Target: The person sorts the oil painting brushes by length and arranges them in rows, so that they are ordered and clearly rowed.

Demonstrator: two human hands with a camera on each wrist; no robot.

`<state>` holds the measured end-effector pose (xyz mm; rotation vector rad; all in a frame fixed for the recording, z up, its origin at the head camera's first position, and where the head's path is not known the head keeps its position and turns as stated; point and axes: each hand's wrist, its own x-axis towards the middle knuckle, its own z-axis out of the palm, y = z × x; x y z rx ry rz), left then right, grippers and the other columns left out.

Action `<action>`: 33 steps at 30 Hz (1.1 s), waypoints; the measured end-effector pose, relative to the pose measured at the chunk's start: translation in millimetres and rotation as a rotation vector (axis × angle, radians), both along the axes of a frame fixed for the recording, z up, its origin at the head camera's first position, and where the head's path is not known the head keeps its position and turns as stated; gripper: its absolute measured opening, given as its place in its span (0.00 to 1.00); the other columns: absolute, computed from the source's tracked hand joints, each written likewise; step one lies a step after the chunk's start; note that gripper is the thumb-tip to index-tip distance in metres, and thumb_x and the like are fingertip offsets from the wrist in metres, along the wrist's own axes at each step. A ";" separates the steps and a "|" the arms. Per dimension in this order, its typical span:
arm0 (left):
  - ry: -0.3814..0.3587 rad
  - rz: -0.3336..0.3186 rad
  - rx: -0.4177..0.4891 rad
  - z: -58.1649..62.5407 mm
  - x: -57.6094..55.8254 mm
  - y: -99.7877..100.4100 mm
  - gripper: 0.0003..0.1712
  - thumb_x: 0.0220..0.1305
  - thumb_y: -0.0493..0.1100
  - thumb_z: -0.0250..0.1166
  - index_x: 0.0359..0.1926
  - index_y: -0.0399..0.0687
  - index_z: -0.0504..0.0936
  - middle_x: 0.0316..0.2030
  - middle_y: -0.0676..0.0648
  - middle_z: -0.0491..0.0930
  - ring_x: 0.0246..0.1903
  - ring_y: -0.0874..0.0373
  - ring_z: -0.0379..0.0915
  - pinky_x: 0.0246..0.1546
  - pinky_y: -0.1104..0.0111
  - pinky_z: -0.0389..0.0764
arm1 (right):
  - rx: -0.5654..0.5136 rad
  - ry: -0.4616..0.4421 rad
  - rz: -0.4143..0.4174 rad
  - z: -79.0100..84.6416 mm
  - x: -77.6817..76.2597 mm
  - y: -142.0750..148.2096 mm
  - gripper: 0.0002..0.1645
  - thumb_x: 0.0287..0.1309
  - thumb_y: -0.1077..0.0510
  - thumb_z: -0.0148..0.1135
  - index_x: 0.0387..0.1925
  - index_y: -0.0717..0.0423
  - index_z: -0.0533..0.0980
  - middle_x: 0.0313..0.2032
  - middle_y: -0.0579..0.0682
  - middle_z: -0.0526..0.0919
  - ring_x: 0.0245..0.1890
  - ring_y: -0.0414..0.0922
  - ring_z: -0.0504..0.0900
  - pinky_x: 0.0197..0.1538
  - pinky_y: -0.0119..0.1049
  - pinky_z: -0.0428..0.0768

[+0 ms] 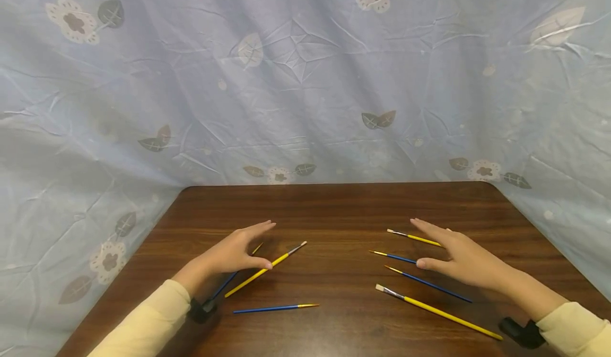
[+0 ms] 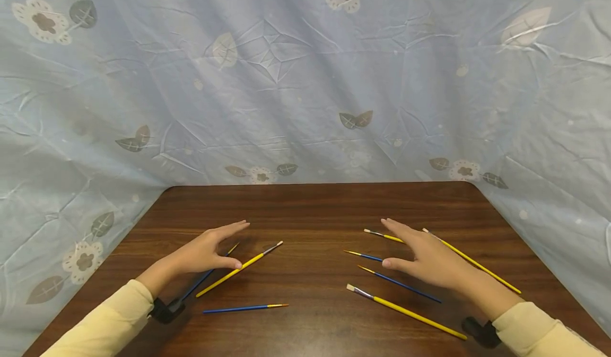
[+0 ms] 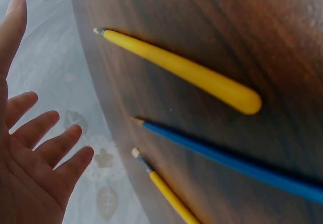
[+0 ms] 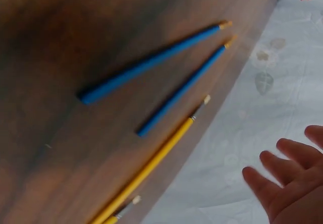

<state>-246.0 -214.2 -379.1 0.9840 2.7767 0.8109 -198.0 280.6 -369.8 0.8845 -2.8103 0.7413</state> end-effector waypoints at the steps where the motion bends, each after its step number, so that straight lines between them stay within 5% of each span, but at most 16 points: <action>1: -0.014 -0.002 0.023 -1.4 0.1 -0.1 0.52 0.54 0.55 0.74 0.74 0.48 0.58 0.72 0.44 0.56 0.69 0.46 0.54 0.66 0.48 0.62 | -0.026 -0.002 0.003 -1.6 1.3 0.2 0.47 0.59 0.44 0.67 0.75 0.42 0.55 0.68 0.54 0.65 0.37 0.48 0.83 0.65 0.65 0.58; 5: -0.113 0.002 0.144 -8.7 -1.5 0.9 0.48 0.55 0.50 0.74 0.72 0.48 0.61 0.70 0.44 0.61 0.67 0.45 0.57 0.64 0.47 0.64 | -0.110 -0.018 -0.013 -8.7 7.6 0.2 0.43 0.55 0.47 0.70 0.71 0.43 0.63 0.61 0.50 0.75 0.29 0.41 0.81 0.67 0.49 0.66; 8: -0.200 0.017 0.226 -14.5 -2.7 2.7 0.43 0.56 0.46 0.74 0.71 0.45 0.65 0.68 0.43 0.64 0.65 0.42 0.61 0.62 0.45 0.67 | -0.179 -0.038 -0.008 -14.7 12.5 0.0 0.36 0.56 0.50 0.71 0.66 0.47 0.70 0.54 0.48 0.81 0.50 0.48 0.80 0.51 0.38 0.80; 12: -0.259 0.027 0.301 -21.4 -3.7 5.3 0.39 0.57 0.42 0.73 0.67 0.37 0.68 0.65 0.38 0.68 0.63 0.38 0.63 0.58 0.46 0.72 | -0.287 -0.088 0.044 -22.6 17.7 0.5 0.28 0.56 0.57 0.71 0.59 0.54 0.76 0.45 0.48 0.84 0.42 0.43 0.82 0.39 0.35 0.83; 19: -0.323 0.074 0.395 -29.8 -2.6 8.1 0.35 0.58 0.38 0.72 0.63 0.29 0.69 0.61 0.32 0.70 0.59 0.38 0.67 0.57 0.51 0.75 | -0.411 -0.261 0.098 -36.1 26.5 4.8 0.24 0.58 0.63 0.67 0.56 0.65 0.74 0.45 0.59 0.82 0.41 0.45 0.81 0.39 0.34 0.83; 25: -0.349 0.144 0.412 -34.2 -0.1 10.7 0.32 0.58 0.36 0.71 0.62 0.30 0.72 0.59 0.33 0.72 0.55 0.40 0.70 0.51 0.59 0.80 | -0.388 -0.270 0.092 -43.6 32.9 8.3 0.22 0.57 0.62 0.69 0.52 0.65 0.77 0.44 0.57 0.83 0.39 0.44 0.81 0.38 0.34 0.83; 33: -0.377 0.155 0.436 -34.3 1.2 11.8 0.32 0.57 0.35 0.72 0.60 0.28 0.72 0.57 0.31 0.74 0.54 0.39 0.73 0.50 0.60 0.81 | -0.368 -0.300 0.088 -47.3 36.8 11.2 0.20 0.57 0.60 0.69 0.50 0.64 0.78 0.43 0.56 0.83 0.39 0.43 0.81 0.38 0.34 0.83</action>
